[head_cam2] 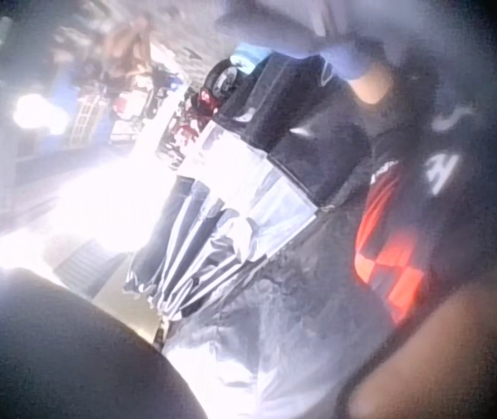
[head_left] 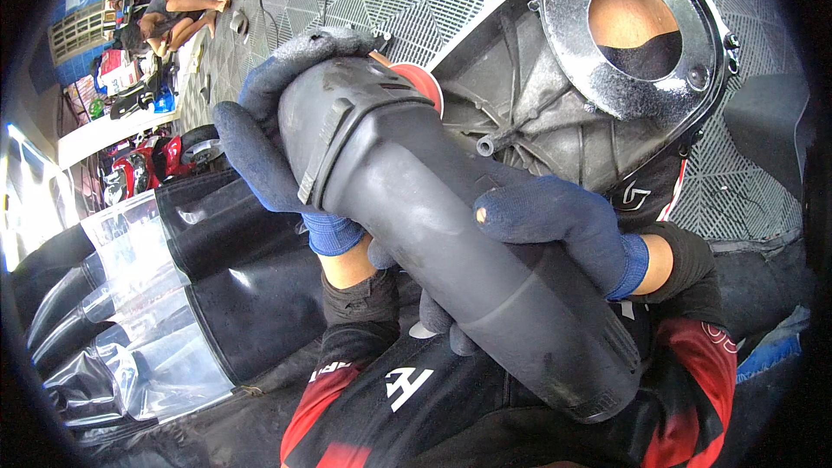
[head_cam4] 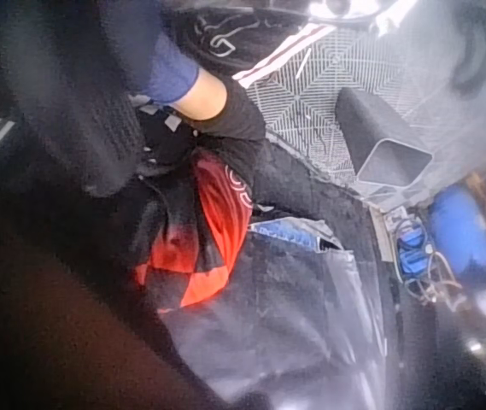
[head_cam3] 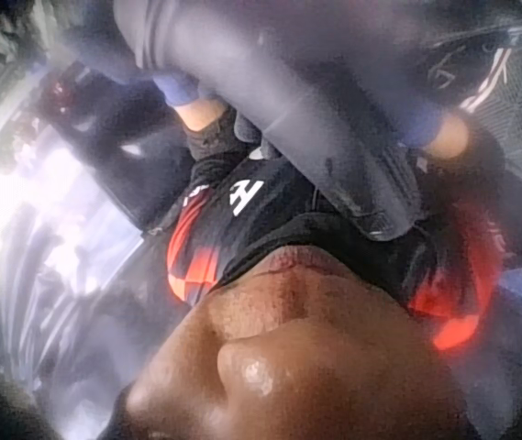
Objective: The person uses an angle grinder with a flap disc to smooth the surface of a black metal part. They hold the part with one hand and operate the tool with the other, moving the grinder across the surface to remove material.
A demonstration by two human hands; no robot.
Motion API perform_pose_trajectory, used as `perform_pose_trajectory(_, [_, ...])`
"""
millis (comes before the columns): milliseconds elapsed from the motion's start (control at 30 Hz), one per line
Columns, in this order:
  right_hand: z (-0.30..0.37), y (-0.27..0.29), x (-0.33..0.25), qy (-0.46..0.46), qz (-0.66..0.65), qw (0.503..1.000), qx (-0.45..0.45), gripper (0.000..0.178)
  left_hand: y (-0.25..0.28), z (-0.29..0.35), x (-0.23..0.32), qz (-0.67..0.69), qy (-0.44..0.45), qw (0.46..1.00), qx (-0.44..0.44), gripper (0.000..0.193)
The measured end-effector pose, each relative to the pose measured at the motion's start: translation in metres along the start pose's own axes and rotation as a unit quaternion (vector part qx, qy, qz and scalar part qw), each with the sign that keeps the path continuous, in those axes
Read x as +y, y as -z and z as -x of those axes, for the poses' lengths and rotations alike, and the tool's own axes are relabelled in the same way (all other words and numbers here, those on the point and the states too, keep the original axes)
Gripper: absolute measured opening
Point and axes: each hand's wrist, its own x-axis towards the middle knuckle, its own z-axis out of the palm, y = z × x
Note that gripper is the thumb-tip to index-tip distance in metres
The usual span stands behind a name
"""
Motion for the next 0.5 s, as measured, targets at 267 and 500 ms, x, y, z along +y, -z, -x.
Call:
perform_pose_trajectory(267, [-0.0054,0.0009,0.0095,-0.012,-0.018,1.000,0.015,0.063,0.0034,0.0028,0.0002,0.060,-0.019,0.998,-0.021,0.079])
perform_pose_trajectory(500, [-0.0053,0.0018,0.0069,-0.006,-0.025,1.000,0.005,0.063,0.0099,0.0009,0.0010,-0.005,0.020,0.999,0.029,0.079])
